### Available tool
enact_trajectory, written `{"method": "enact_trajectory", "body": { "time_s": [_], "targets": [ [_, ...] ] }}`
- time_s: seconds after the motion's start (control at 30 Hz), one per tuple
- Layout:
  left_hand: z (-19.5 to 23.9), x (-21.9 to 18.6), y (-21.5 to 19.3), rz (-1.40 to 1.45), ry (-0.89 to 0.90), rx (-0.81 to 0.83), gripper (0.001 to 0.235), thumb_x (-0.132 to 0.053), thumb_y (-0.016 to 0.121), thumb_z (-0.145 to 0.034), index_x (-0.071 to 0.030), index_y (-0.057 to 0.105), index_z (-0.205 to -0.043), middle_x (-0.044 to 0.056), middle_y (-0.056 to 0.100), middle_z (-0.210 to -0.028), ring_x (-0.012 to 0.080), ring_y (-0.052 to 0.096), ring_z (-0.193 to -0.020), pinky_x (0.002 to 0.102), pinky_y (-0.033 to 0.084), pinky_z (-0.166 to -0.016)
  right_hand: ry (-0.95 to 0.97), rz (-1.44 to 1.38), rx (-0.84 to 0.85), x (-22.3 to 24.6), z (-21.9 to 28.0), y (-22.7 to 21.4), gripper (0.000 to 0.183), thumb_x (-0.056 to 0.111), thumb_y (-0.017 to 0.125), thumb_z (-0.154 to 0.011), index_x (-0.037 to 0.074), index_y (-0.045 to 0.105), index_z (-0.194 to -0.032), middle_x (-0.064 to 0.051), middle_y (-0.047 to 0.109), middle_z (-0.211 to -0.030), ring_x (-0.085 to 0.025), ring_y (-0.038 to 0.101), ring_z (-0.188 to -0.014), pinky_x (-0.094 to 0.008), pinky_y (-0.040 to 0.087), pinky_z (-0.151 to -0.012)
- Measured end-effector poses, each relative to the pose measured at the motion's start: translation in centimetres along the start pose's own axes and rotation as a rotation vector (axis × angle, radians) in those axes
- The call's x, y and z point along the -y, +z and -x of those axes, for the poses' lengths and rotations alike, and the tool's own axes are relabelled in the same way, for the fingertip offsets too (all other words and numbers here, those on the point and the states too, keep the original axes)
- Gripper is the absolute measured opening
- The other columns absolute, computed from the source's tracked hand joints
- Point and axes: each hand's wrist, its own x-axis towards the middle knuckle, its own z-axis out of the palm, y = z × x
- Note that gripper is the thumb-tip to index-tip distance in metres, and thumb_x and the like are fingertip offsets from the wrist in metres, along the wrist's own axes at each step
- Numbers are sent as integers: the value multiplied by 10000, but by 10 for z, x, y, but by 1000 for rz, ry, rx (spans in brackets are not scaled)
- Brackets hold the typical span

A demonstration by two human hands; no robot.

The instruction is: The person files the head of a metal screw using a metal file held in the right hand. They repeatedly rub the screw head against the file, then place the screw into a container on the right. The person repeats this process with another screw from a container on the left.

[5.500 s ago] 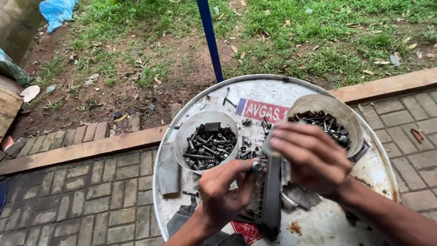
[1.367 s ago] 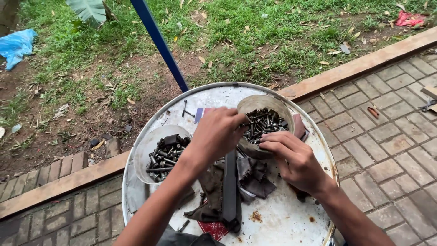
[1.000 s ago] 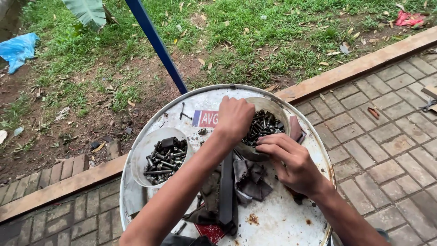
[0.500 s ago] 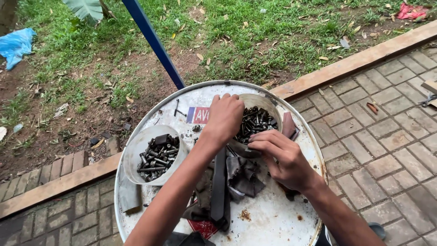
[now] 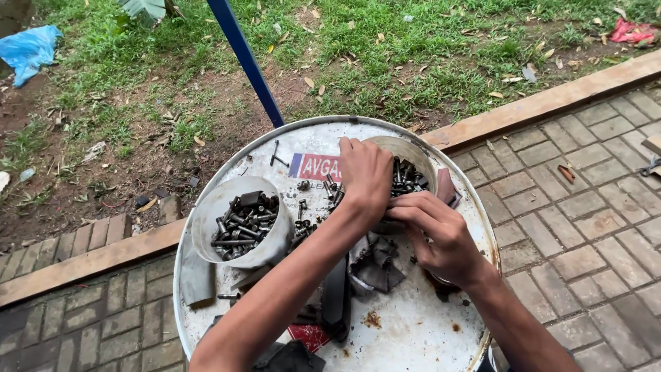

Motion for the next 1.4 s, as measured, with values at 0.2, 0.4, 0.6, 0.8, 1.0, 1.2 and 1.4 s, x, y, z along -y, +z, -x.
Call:
{"method": "enact_trajectory", "body": {
  "time_s": [0.2,0.4,0.6,0.8,1.0,1.2,1.4],
  "targets": [
    [-8,11,19,-6,17,-86,137,-48,649,-818,-74,778,-858,79,664,-772,285,591,-747,452,335,-746,-8,-24,-5,-2,2,3,135,-20,606,-966,5,737,-983,-113,717,-910,-354,738,-914,-460,596,-802],
    [-12,19,35,35,39,-56,177,-174,675,-820,-112,798,-932,60,671,-956,312,600,-937,436,434,-743,-6,-25,2,0,1,4,116,-46,626,-943,-10,734,-966,-130,719,-893,-367,740,-896,-473,599,-780],
    [3,21,10,47,47,21,248,-179,689,-812,-104,788,-1027,70,620,-1100,314,554,-1046,426,406,-813,2,-29,14,-1,2,6,128,-52,614,-945,-10,733,-970,-129,721,-892,-372,741,-905,-482,600,-783],
    [0,15,24,70,0,-27,198,-151,702,-779,-88,773,-953,85,607,-984,303,543,-978,422,356,-799,7,-22,13,1,1,5,122,-44,619,-945,-5,733,-963,-128,714,-880,-374,736,-886,-480,599,-779],
    [13,19,12,204,19,-17,100,-77,697,-724,-113,747,-803,70,696,-782,308,611,-862,447,341,-810,15,-11,3,1,3,4,129,-40,627,-937,3,744,-972,-128,723,-884,-373,740,-889,-486,598,-776],
    [12,30,22,474,-48,-95,85,-9,701,-703,-85,678,-674,88,682,-635,347,696,-669,445,435,-755,1,-24,-14,7,-4,2,119,-30,629,-942,-8,742,-974,-132,728,-896,-371,744,-885,-476,600,-779],
    [26,65,-7,797,166,-590,178,-131,807,-754,-169,687,-880,4,694,-808,249,692,-834,414,488,-867,36,-20,-33,11,-5,7,110,-49,639,-928,-16,740,-957,-144,733,-895,-382,748,-878,-481,606,-759]
  ]
}}
